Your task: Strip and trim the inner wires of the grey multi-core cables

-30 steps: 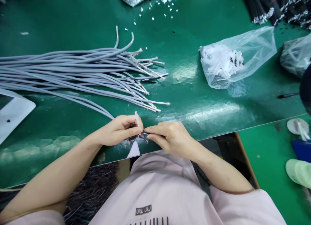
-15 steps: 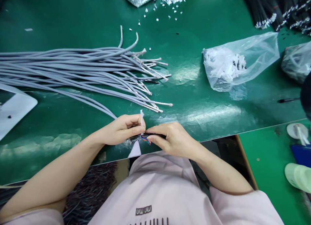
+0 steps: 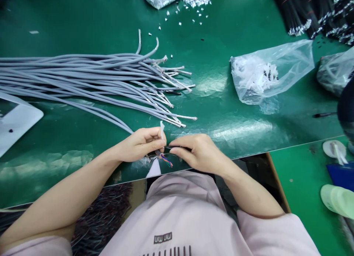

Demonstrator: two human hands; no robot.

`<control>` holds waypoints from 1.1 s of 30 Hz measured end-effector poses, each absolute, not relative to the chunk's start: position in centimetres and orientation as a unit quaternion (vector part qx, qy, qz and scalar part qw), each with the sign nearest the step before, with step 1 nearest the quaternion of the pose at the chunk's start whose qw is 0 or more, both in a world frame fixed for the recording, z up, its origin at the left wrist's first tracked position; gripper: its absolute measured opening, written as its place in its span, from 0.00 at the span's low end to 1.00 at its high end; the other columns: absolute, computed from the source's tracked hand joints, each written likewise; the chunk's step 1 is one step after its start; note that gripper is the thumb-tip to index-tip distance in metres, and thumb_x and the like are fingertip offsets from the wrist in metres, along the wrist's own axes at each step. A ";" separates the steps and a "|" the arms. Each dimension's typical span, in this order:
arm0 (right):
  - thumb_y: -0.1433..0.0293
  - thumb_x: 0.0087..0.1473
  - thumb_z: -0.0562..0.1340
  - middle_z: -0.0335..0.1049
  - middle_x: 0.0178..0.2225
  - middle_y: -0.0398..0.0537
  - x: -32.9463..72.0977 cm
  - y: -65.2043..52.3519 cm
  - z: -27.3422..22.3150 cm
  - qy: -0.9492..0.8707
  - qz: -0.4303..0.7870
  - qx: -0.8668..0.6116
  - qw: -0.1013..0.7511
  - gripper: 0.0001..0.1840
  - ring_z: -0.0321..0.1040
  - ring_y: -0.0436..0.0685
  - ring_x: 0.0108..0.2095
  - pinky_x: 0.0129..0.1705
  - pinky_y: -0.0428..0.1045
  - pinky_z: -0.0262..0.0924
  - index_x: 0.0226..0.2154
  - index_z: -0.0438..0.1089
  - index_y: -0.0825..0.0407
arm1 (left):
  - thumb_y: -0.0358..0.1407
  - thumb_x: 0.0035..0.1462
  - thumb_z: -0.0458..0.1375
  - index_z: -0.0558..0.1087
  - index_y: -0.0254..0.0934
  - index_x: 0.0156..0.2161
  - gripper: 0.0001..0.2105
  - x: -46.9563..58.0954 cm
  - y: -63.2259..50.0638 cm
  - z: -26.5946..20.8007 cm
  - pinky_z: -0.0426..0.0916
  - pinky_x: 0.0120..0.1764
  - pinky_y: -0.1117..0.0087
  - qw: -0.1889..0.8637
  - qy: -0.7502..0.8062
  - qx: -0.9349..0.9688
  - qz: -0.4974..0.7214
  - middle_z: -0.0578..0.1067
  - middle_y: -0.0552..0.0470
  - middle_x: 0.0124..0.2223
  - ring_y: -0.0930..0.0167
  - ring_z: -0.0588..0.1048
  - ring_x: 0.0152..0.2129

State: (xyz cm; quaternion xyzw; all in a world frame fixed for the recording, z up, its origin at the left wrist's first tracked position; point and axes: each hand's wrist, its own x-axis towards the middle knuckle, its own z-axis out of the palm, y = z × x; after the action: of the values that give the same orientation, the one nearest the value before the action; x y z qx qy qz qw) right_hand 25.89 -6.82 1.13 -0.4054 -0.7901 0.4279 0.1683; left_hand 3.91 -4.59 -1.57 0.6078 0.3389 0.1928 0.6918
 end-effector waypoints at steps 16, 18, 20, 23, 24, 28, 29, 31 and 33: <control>0.67 0.52 0.63 0.64 0.21 0.42 32.2 -1.5 6.5 -0.707 0.123 -0.591 0.368 0.10 0.59 0.49 0.25 0.29 0.46 0.53 0.22 0.68 0.54 | 0.38 0.51 0.63 0.73 0.35 0.36 0.08 3.9 -4.6 -0.9 0.68 0.33 0.73 0.569 0.341 0.703 0.257 0.72 0.50 0.34 0.73 0.71 0.29; 0.69 0.50 0.63 0.65 0.23 0.45 36.6 1.1 7.2 -0.680 0.017 -0.666 0.308 0.07 0.61 0.52 0.28 0.32 0.48 0.54 0.23 0.69 0.54 | 0.35 0.52 0.63 0.73 0.36 0.33 0.05 4.0 -4.7 -0.8 0.68 0.35 0.72 0.520 0.325 0.736 0.286 0.72 0.49 0.35 0.73 0.71 0.31; 0.72 0.48 0.63 0.69 0.26 0.50 40.4 3.7 7.3 -0.636 -0.034 -0.734 0.237 0.03 0.64 0.57 0.32 0.34 0.50 0.55 0.25 0.71 0.55 | 0.35 0.53 0.61 0.74 0.36 0.32 0.04 4.3 -4.6 -0.7 0.67 0.35 0.72 0.477 0.329 0.754 0.310 0.72 0.49 0.34 0.72 0.71 0.31; 0.75 0.50 0.60 0.73 0.34 0.56 44.0 5.8 7.2 -0.612 -0.047 -0.764 0.202 0.07 0.67 0.59 0.38 0.38 0.51 0.55 0.33 0.73 0.58 | 0.35 0.53 0.61 0.75 0.37 0.31 0.04 4.9 -4.4 -0.4 0.67 0.34 0.71 0.425 0.352 0.763 0.337 0.73 0.49 0.33 0.71 0.71 0.32; 0.75 0.51 0.60 0.74 0.36 0.57 44.6 5.8 7.4 -0.613 -0.050 -0.760 0.211 0.09 0.67 0.59 0.40 0.39 0.51 0.55 0.36 0.73 0.58 | 0.36 0.52 0.61 0.75 0.37 0.31 0.04 5.1 -4.2 -0.2 0.68 0.33 0.72 0.416 0.361 0.760 0.344 0.73 0.49 0.33 0.71 0.72 0.32; 0.74 0.56 0.57 0.74 0.42 0.56 44.4 3.2 8.5 -0.620 -0.058 -0.719 0.308 0.12 0.66 0.56 0.42 0.42 0.50 0.54 0.41 0.72 0.58 | 0.40 0.49 0.63 0.76 0.36 0.32 0.08 6.2 -3.2 0.5 0.69 0.29 0.73 0.444 0.400 0.725 0.342 0.75 0.49 0.33 0.71 0.73 0.28; 0.73 0.57 0.56 0.74 0.40 0.56 43.6 2.1 8.6 -0.628 -0.041 -0.697 0.344 0.12 0.66 0.53 0.39 0.41 0.49 0.55 0.40 0.73 0.58 | 0.41 0.49 0.64 0.76 0.36 0.32 0.10 6.4 -2.9 0.6 0.69 0.28 0.73 0.462 0.416 0.709 0.334 0.75 0.50 0.32 0.72 0.73 0.26; 0.70 0.57 0.57 0.74 0.33 0.52 41.0 -0.3 8.3 -0.643 0.025 -0.644 0.414 0.11 0.65 0.50 0.32 0.35 0.47 0.56 0.35 0.74 0.58 | 0.43 0.47 0.65 0.76 0.34 0.33 0.13 7.0 -2.5 0.6 0.68 0.25 0.73 0.500 0.450 0.664 0.326 0.75 0.51 0.28 0.73 0.72 0.21; 0.68 0.55 0.60 0.72 0.26 0.46 37.6 -2.7 7.3 -0.648 0.104 -0.607 0.448 0.09 0.64 0.49 0.26 0.30 0.47 0.56 0.32 0.74 0.56 | 0.43 0.45 0.66 0.75 0.32 0.33 0.15 7.4 -2.2 0.4 0.67 0.24 0.74 0.526 0.476 0.618 0.338 0.73 0.53 0.24 0.74 0.71 0.19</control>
State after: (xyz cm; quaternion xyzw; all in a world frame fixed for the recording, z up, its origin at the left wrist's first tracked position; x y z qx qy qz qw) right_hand 37.61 -2.74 7.26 -0.6069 -0.6480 0.1045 0.4481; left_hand 7.44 -2.23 0.36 0.6184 0.4764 0.3378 0.5259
